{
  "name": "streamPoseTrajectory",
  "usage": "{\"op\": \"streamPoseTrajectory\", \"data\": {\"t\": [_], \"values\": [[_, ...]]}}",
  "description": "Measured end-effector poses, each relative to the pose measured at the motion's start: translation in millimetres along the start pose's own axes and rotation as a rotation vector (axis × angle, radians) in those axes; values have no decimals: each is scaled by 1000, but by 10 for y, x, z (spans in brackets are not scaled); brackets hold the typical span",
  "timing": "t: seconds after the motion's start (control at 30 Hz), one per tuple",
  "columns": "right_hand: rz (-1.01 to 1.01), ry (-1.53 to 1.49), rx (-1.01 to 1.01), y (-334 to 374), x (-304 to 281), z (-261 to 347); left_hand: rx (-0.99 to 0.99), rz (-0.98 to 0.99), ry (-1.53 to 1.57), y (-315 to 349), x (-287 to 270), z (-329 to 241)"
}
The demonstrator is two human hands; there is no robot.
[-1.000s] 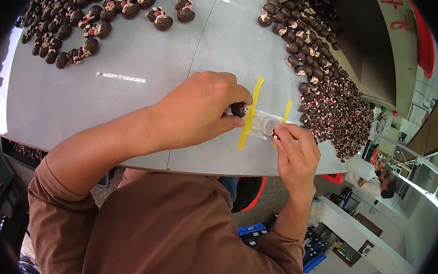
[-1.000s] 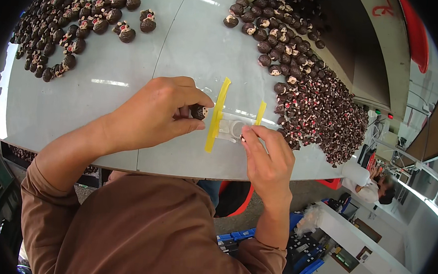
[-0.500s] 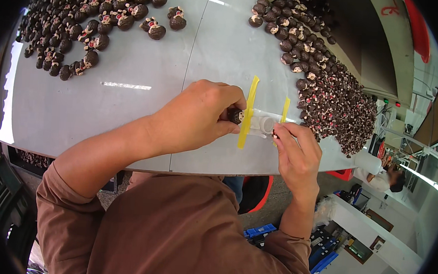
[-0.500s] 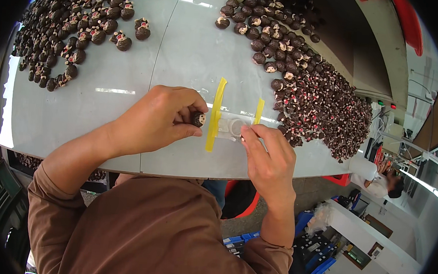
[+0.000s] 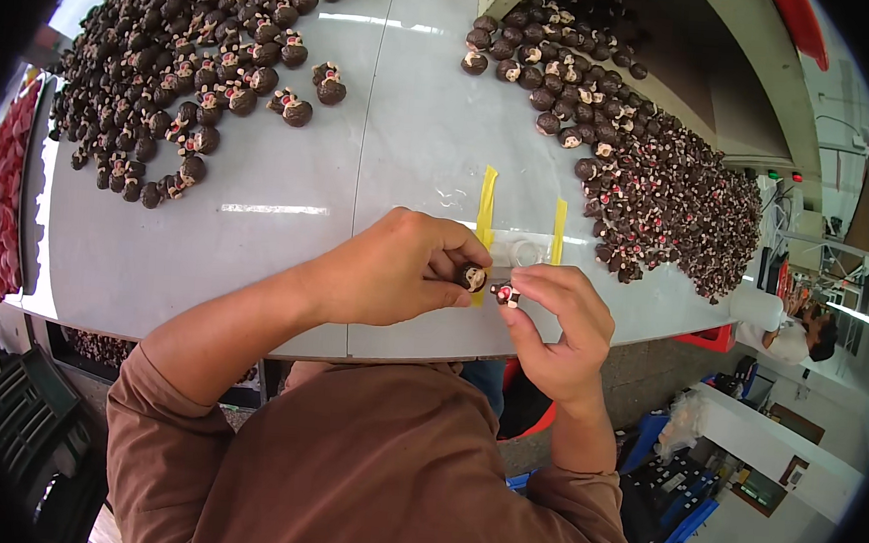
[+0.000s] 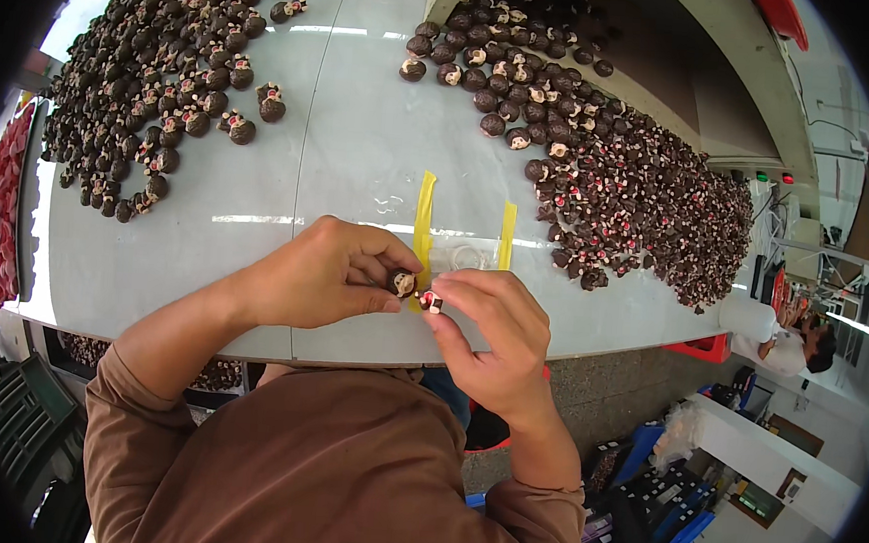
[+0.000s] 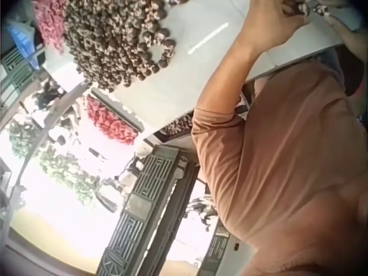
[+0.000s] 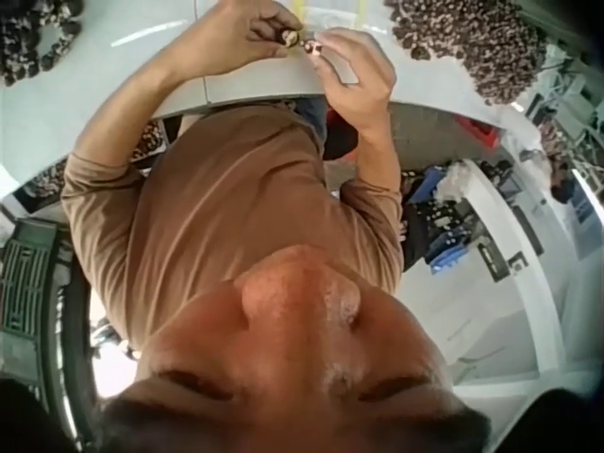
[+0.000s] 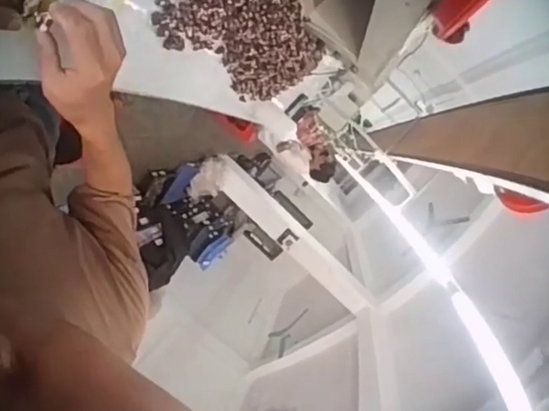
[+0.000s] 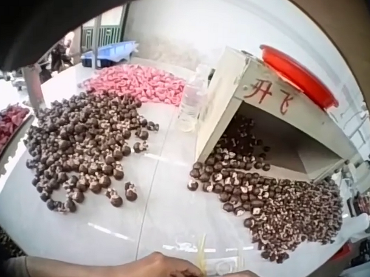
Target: Selecting small brown toy components from a large pile and placing them into a measuring gauge on the workbench.
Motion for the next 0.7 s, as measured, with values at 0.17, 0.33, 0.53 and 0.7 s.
{"op": "streamPoseTrajectory", "data": {"t": [0.17, 0.33, 0.53, 0.7], "values": [[-4, 34, -38, -34, 58, 20, -29, 21, -42, 5, 8, -3], [8, 56, -43, -50, 104, 22, -19, 32, -60, 3, 15, -4], [31, 98, -82, -69, 103, 63, -27, 33, -66, -1, 7, -3], [44, 100, -66, -50, 110, 53, 13, 21, -35, 7, 1, 8]]}}
Point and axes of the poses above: each hand's wrist, its own y-axis away from the middle knuckle, its own x-axis out of the palm, z = x × y, the point moved 9 cm from there along -y, towards the middle knuckle, and after that the axes turned 6 degrees about y, right-handed, at the moved point
